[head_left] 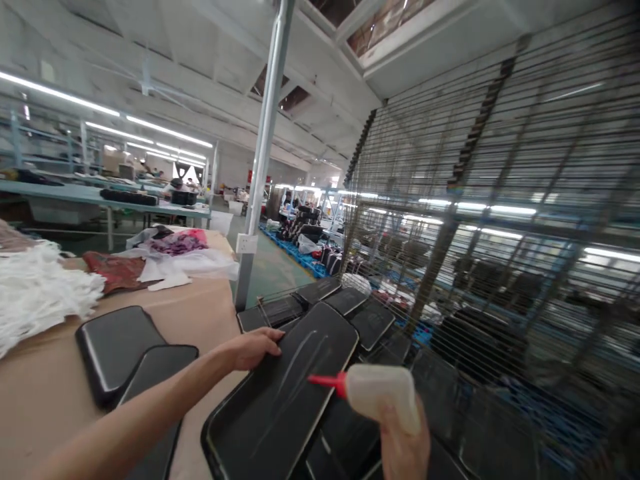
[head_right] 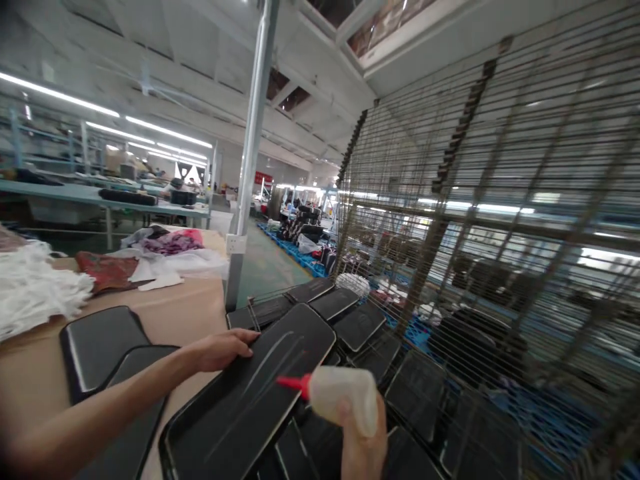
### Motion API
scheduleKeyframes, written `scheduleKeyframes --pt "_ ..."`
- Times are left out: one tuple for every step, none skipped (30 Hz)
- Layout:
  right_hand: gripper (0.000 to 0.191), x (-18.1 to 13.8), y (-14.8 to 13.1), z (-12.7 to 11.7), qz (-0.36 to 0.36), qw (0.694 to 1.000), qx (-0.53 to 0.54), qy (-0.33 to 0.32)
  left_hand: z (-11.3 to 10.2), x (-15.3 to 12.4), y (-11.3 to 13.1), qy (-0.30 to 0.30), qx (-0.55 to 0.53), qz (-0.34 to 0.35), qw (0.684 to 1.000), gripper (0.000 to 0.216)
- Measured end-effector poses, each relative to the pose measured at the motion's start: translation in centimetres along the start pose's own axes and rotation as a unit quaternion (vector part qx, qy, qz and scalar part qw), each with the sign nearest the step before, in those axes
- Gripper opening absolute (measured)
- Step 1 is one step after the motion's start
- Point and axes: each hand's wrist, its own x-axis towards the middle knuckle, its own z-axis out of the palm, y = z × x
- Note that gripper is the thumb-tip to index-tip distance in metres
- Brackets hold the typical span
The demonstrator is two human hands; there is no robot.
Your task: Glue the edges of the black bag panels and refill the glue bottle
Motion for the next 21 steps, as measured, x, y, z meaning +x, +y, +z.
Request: scheduleKeyframes --pt "0.067 -0.3 0.5 -0.9 -0.001 1.000 0.005 -0.008 1.0 0.9 -0.2 -0.004 -0.001 -0.003 1.000 0.039" --pt "0.068 -0.5 0.8 -1.9 -0.012 1.000 0.015 -0.018 1.9 1.7 -0.5 -0.009 0.000 -0.007 1.000 0.040" --pt "0.070 -0.5 1.1 -2.8 -0.014 0.999 0.019 -0.029 2.9 2.5 -0.8 -0.018 0.003 -0.014 1.000 0.040" --pt "0.071 -0.1 1.1 -3.8 -0.011 1.000 0.017 -0.008 3.9 3.3 -1.1 -0.030 0.009 -0.020 0.999 0.040" --pt "0.069 0.5 1.0 -4.8 -0.002 1.000 0.003 0.029 4.9 4.0 -1.4 -0.042 0.015 -0.023 0.999 0.039" --pt "0.066 1.3 0.7 -5.9 0.007 0.998 -0.009 0.065 5.9 4.7 -1.7 -0.057 0.020 -0.024 0.998 0.039" --pt "0.065 2.0 0.3 -6.9 0.006 0.996 -0.009 0.085 6.9 5.3 -2.0 -0.072 0.024 -0.023 0.997 0.038" --pt "0.064 2.7 0.0 -7.8 -0.004 0.995 0.000 0.104 8.0 5.9 -2.3 -0.089 0.024 -0.022 0.996 0.038" --pt "0.062 3.1 -0.3 -8.5 -0.005 0.995 0.002 0.096 9.0 6.5 -2.5 -0.106 0.023 -0.022 0.994 0.039" --pt "0.062 3.3 -0.5 -9.1 -0.007 0.997 0.004 0.081 10.0 7.0 -2.8 -0.123 0.023 -0.026 0.992 0.040" --pt "0.061 3.3 -0.6 -9.6 -0.008 0.999 0.005 0.052 10.9 7.5 -3.0 -0.138 0.024 -0.031 0.990 0.042" --pt "0.061 3.2 -0.6 -9.9 -0.012 0.999 0.005 0.029 11.7 8.0 -3.1 -0.152 0.026 -0.037 0.987 0.043" --pt "0.062 3.2 -0.6 -10.3 -0.016 1.000 0.003 0.025 12.5 8.5 -3.3 -0.165 0.032 -0.043 0.985 0.044" --pt "0.062 3.4 -0.5 -10.7 -0.015 0.999 0.003 0.040 13.2 9.0 -3.4 -0.179 0.040 -0.047 0.982 0.044" --pt "0.063 3.7 -0.5 -11.1 -0.009 0.998 -0.001 0.068 13.9 9.5 -3.5 -0.192 0.049 -0.047 0.979 0.044" --pt "0.064 4.1 -0.5 -11.6 -0.004 0.996 -0.009 0.094 14.5 10.1 -3.6 -0.206 0.055 -0.045 0.976 0.043" --pt "0.065 4.5 -0.5 -12.1 0.001 0.994 -0.018 0.112 15.0 10.7 -3.8 -0.218 0.059 -0.044 0.973 0.043" --pt "0.065 4.8 -0.5 -12.7 0.001 0.993 -0.030 0.117 15.5 11.4 -4.0 -0.228 0.061 -0.046 0.971 0.042" --pt "0.063 4.9 -0.5 -13.2 -0.003 0.994 -0.038 0.107 15.9 12.3 -4.3 -0.233 0.059 -0.050 0.969 0.041" --pt "0.059 4.8 -0.4 -13.6 -0.010 0.995 -0.039 0.094 16.2 13.3 -4.8 -0.230 0.056 -0.055 0.970 0.041" --pt "0.050 4.6 -0.4 -14.0 -0.018 0.995 -0.039 0.090 16.4 14.4 -5.4 -0.220 0.055 -0.061 0.972 0.039"
